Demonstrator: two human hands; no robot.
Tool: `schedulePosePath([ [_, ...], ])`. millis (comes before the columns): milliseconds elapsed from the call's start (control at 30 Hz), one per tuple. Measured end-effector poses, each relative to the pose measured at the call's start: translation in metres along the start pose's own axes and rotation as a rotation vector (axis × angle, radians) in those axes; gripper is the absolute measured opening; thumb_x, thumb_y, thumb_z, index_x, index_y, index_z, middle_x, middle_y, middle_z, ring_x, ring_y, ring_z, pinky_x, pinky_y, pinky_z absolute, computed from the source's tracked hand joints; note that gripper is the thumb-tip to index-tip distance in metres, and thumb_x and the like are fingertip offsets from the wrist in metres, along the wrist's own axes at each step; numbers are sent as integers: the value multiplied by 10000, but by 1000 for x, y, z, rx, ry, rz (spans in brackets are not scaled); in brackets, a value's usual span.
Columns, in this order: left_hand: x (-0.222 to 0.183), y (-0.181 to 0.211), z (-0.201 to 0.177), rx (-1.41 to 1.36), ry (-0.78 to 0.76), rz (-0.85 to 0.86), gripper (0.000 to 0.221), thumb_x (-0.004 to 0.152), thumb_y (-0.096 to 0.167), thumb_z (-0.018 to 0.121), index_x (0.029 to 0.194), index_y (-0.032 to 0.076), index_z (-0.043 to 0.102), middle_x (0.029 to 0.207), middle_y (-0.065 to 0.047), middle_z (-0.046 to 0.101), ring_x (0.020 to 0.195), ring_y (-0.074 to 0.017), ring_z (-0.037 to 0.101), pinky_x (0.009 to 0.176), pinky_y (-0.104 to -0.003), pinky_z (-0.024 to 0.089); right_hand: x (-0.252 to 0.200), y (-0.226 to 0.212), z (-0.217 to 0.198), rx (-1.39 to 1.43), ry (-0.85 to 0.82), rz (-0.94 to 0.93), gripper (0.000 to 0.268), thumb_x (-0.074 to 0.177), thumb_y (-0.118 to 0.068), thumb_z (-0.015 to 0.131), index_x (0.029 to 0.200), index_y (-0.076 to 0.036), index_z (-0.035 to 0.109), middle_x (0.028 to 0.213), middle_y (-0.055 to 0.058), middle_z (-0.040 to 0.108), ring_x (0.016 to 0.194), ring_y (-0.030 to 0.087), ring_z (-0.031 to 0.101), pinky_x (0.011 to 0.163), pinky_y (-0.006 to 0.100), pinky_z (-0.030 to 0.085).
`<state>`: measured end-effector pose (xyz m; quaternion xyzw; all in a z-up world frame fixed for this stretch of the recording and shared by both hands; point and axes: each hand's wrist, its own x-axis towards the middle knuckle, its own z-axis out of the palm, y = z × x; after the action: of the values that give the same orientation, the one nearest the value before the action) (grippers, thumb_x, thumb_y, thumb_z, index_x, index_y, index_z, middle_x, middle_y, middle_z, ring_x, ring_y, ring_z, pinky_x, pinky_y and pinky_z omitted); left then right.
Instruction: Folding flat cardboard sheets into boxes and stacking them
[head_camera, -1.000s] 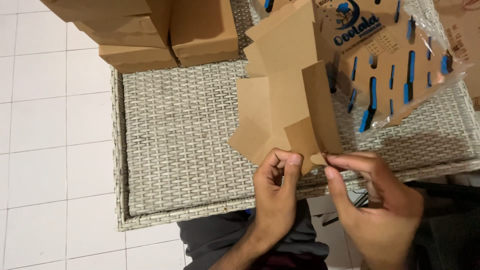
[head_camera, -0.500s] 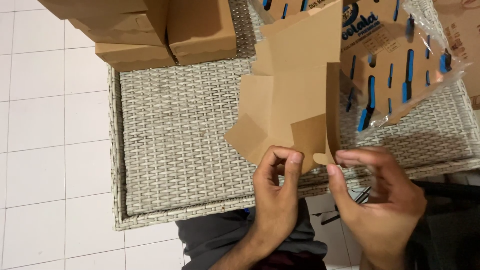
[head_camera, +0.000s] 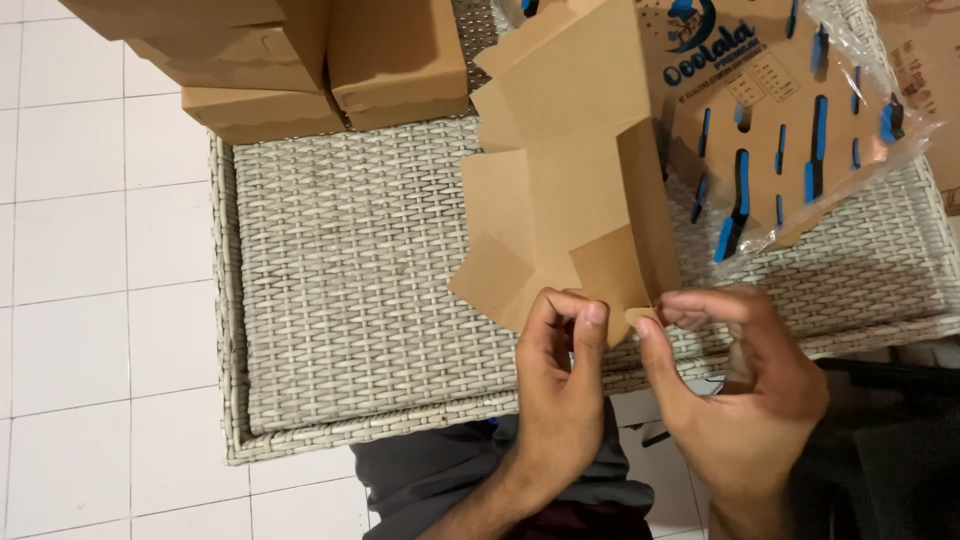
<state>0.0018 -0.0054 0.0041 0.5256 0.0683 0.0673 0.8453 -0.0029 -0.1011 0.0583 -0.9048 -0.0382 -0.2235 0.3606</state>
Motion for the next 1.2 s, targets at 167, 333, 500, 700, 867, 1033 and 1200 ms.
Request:
schedulePosePath([
  [167, -2, 1, -1, 16, -1, -37, 221, 1057, 276, 550, 901, 123, 521, 789, 37, 490, 734, -68, 442, 674, -261, 391, 0, -1, 1, 45, -5, 16, 216, 910, 60, 818, 1073, 63, 677, 948, 141, 712, 880, 181, 701, 876, 277, 542],
  [333, -3, -4, -1, 8, -7, -44, 209, 1058, 278, 549, 920, 123, 525, 794, 44, 483, 726, -58, 435, 659, -255, 382, -1, -1, 2, 28, 30, 55, 207, 927, 49, 822, 1085, 69, 690, 971, 144, 709, 893, 178, 685, 846, 270, 550],
  [500, -3, -2, -1, 9, -21, -57, 216, 1062, 286, 540, 912, 132, 516, 779, 57, 460, 712, -51, 422, 646, -253, 374, -3, 1, 2, 53, 25, 51, 226, 921, 77, 801, 1111, 85, 678, 980, 159, 697, 893, 191, 684, 849, 280, 556],
  [700, -4, -4, 0, 4, -34, -47, 219, 1071, 290, 521, 919, 133, 501, 798, 50, 453, 737, -61, 418, 675, -261, 380, -5, 5, 5, 81, 51, 49, 240, 919, 102, 798, 1115, 101, 659, 965, 168, 697, 881, 188, 687, 880, 281, 569],
  [867, -4, 2, 0, -7, -49, -25, 209, 1076, 268, 514, 925, 125, 496, 804, 32, 460, 742, -77, 420, 689, -270, 386, -3, 2, 0, 79, 31, 69, 277, 892, 80, 830, 1109, 94, 658, 965, 175, 710, 873, 185, 704, 831, 256, 569],
  [1033, -3, 8, 1, -16, -47, 0, 212, 1066, 260, 537, 908, 123, 499, 843, 16, 498, 789, -96, 451, 720, -276, 400, 1, -4, -4, 2, -15, 74, 257, 889, 32, 838, 1092, 60, 683, 928, 132, 731, 874, 175, 711, 819, 271, 554],
  [1200, -2, 10, 0, 15, -42, 27, 208, 1053, 273, 552, 909, 125, 530, 937, -20, 532, 900, -130, 509, 802, -289, 433, 5, -2, -6, -14, -31, -20, 201, 893, 27, 839, 1001, 29, 669, 926, 127, 714, 858, 187, 702, 827, 283, 537],
])
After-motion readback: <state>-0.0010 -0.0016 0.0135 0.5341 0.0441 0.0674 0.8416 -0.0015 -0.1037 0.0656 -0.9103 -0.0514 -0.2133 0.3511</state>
